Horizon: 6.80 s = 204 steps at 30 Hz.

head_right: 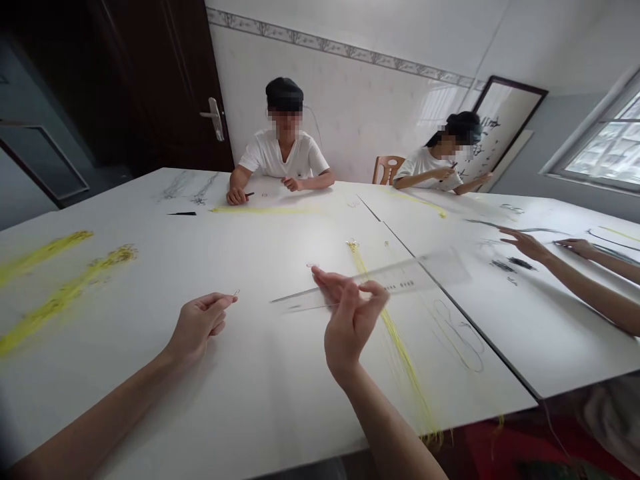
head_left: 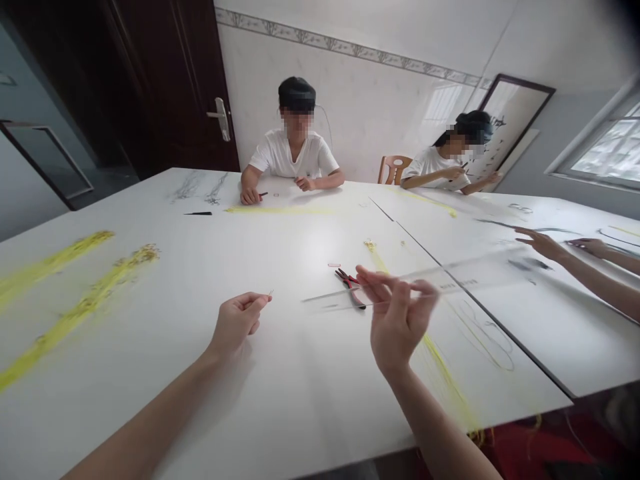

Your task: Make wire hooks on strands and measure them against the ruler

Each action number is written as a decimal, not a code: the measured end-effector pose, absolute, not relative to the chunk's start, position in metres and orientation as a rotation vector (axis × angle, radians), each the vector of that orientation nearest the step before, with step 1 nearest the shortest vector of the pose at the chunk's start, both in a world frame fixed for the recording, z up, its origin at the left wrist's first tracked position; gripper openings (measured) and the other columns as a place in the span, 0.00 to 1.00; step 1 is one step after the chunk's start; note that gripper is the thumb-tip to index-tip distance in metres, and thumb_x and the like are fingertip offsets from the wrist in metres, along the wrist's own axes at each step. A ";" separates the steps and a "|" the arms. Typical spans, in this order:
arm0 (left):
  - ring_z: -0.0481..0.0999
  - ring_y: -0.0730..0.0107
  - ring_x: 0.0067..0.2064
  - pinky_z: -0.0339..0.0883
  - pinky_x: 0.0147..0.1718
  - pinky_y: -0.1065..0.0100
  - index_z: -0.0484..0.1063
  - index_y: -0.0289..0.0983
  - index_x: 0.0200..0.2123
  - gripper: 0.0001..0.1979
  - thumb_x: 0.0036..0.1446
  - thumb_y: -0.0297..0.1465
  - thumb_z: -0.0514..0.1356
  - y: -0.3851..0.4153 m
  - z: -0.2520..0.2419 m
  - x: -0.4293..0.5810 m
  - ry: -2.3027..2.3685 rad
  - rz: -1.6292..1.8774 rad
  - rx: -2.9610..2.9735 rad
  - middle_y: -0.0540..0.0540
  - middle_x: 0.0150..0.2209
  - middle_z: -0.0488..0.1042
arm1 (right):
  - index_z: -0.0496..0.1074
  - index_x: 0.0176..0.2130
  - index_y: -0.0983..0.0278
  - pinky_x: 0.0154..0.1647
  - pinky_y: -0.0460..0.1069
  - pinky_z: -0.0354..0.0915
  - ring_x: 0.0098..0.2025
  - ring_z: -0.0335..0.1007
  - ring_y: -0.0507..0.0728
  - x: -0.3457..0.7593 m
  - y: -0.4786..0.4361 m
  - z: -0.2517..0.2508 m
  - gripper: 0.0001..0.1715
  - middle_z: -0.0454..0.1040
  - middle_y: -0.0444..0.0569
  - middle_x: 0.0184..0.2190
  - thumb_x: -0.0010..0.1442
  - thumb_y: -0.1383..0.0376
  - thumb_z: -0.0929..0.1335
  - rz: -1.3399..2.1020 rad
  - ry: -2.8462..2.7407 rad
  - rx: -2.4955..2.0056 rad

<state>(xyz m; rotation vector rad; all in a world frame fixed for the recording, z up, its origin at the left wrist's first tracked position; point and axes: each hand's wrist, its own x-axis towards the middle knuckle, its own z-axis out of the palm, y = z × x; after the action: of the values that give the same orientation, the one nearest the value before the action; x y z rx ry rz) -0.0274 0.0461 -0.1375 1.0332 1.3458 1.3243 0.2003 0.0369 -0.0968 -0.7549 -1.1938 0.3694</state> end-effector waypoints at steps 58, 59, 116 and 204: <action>0.46 0.81 0.16 0.73 0.37 0.62 0.62 0.39 0.14 0.11 0.44 0.25 0.58 0.001 -0.108 -0.033 1.184 1.435 1.131 0.60 0.12 0.47 | 0.66 0.55 0.57 0.33 0.53 0.63 0.33 0.65 0.55 0.201 0.050 -0.112 0.32 0.69 0.49 0.34 0.51 0.71 0.70 -0.433 -2.094 -0.706; 0.47 0.81 0.16 0.73 0.37 0.63 0.63 0.38 0.14 0.11 0.44 0.25 0.58 0.000 -0.108 -0.033 1.177 1.429 1.139 0.60 0.12 0.47 | 0.66 0.55 0.58 0.33 0.53 0.62 0.33 0.65 0.55 0.201 0.049 -0.111 0.33 0.69 0.49 0.33 0.50 0.73 0.69 -0.432 -2.094 -0.698; 0.49 0.81 0.15 0.74 0.34 0.64 0.59 0.39 0.13 0.10 0.42 0.25 0.56 -0.009 -0.098 -0.029 1.222 1.307 1.175 0.60 0.11 0.49 | 0.72 0.48 0.59 0.30 0.53 0.60 0.29 0.65 0.55 0.203 0.044 -0.108 0.33 0.70 0.48 0.31 0.43 0.79 0.68 -0.437 -2.106 -0.701; 0.54 0.82 0.16 0.52 0.16 0.76 0.73 0.36 0.32 0.05 0.54 0.24 0.58 0.009 -0.139 -0.035 1.323 1.631 2.313 0.60 0.14 0.57 | 0.63 0.55 0.65 0.38 0.62 0.62 0.40 0.64 0.64 0.131 0.017 -0.164 0.24 0.70 0.57 0.38 0.59 0.67 0.61 0.033 -2.435 -1.294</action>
<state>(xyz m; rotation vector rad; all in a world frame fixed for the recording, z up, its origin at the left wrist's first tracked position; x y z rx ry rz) -0.0346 0.0095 -0.1392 2.3130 1.3232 1.6310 0.1310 0.0173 -0.1643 -1.2937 -2.4347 0.0327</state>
